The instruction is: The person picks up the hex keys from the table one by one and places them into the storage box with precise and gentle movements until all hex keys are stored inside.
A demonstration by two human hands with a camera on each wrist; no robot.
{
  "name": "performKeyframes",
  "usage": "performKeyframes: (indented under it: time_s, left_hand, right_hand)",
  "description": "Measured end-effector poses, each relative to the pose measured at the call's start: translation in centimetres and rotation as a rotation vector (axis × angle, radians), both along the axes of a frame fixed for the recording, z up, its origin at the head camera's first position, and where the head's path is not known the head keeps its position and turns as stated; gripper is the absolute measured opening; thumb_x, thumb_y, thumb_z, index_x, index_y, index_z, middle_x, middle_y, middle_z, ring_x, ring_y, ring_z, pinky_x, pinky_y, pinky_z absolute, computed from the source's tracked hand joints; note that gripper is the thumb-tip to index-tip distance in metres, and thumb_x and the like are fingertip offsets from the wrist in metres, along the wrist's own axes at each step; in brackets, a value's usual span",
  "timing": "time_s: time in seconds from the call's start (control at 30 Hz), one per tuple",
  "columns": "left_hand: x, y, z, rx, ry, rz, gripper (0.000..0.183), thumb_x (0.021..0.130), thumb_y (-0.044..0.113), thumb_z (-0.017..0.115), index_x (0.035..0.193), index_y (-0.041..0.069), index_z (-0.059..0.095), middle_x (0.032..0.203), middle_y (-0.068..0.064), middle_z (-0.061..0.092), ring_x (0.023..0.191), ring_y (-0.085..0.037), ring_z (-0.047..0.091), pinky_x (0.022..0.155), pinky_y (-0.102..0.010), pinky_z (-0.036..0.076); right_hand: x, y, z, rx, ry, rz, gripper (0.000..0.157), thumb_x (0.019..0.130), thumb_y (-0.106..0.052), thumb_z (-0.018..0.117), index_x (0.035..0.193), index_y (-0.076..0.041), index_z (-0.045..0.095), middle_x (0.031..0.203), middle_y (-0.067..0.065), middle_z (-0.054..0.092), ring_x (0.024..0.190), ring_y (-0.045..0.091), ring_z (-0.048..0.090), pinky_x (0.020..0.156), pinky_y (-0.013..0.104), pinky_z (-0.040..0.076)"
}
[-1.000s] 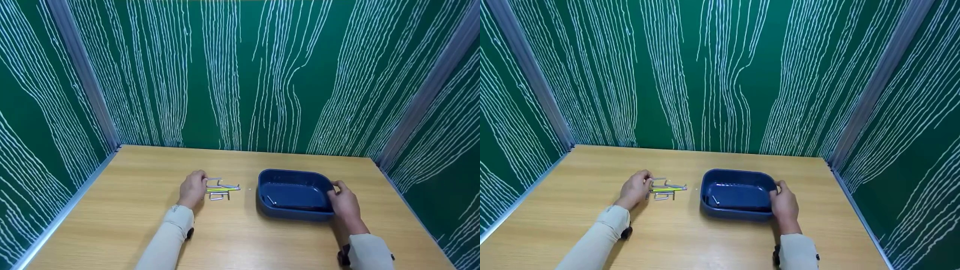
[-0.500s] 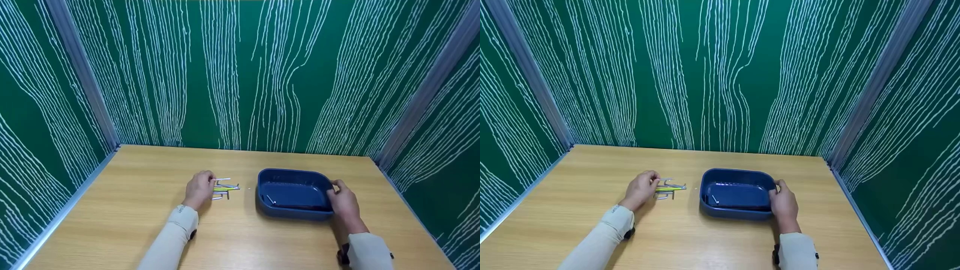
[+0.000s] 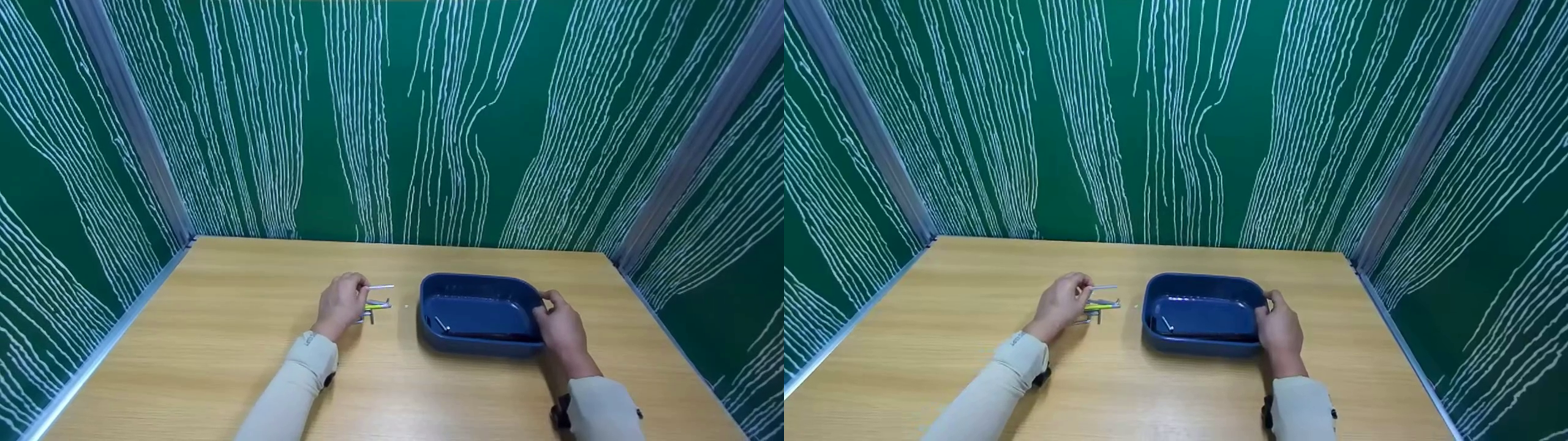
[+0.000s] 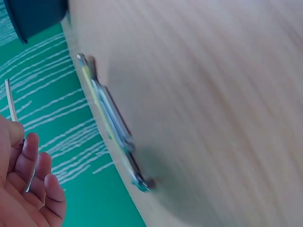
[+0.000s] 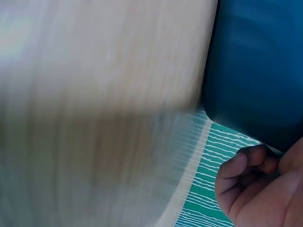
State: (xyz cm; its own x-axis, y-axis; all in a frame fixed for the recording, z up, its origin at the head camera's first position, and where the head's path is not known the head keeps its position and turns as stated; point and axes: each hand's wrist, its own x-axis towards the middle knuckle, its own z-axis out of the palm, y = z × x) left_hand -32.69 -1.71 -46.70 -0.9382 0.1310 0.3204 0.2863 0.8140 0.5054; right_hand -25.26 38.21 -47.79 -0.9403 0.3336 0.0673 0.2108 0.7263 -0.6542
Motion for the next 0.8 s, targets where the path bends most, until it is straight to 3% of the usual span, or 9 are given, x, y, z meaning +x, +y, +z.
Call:
performKeyframes:
  time_s: [0.37, 0.57, 0.8]
  left_hand:
    - [0.8, 3.5, 1.6, 0.036, 0.051, -0.075, 0.008, 0.085, 0.030, 0.053, 0.088, 0.024, 0.058, 0.081, 0.013, 0.052, 0.077, -0.008, 0.046, 0.066, -0.024, 0.041]
    - [1.5, 5.2, 2.1, 0.018, 0.092, -0.135, 0.010, 0.086, 0.029, 0.053, 0.087, 0.022, 0.059, 0.082, 0.012, 0.054, 0.077, -0.008, 0.046, 0.065, -0.023, 0.042]
    - [2.0, 7.4, 2.4, -0.022, 0.149, -0.158, 0.007, 0.083, 0.028, 0.055, 0.084, 0.023, 0.060, 0.083, 0.011, 0.058, 0.077, -0.007, 0.049, 0.064, -0.024, 0.043]
  right_hand:
    - [0.0, 0.0, 0.1, -0.012, -0.011, 0.000, 0.041, 0.091, -0.025, 0.037, 0.130, -0.015, 0.035, 0.099, 0.015, 0.054, 0.082, 0.024, 0.049, 0.060, 0.028, 0.037]
    - [0.0, -0.1, 0.0, -0.021, -0.015, -0.003, 0.042, 0.091, -0.025, 0.037, 0.131, -0.014, 0.035, 0.104, 0.016, 0.054, 0.084, 0.025, 0.050, 0.062, 0.028, 0.039]
    - [0.0, 0.0, 0.0, 0.019, -0.002, -0.002, 0.041, 0.090, -0.027, 0.037, 0.130, -0.015, 0.036, 0.102, 0.017, 0.056, 0.084, 0.026, 0.049, 0.063, 0.031, 0.037]
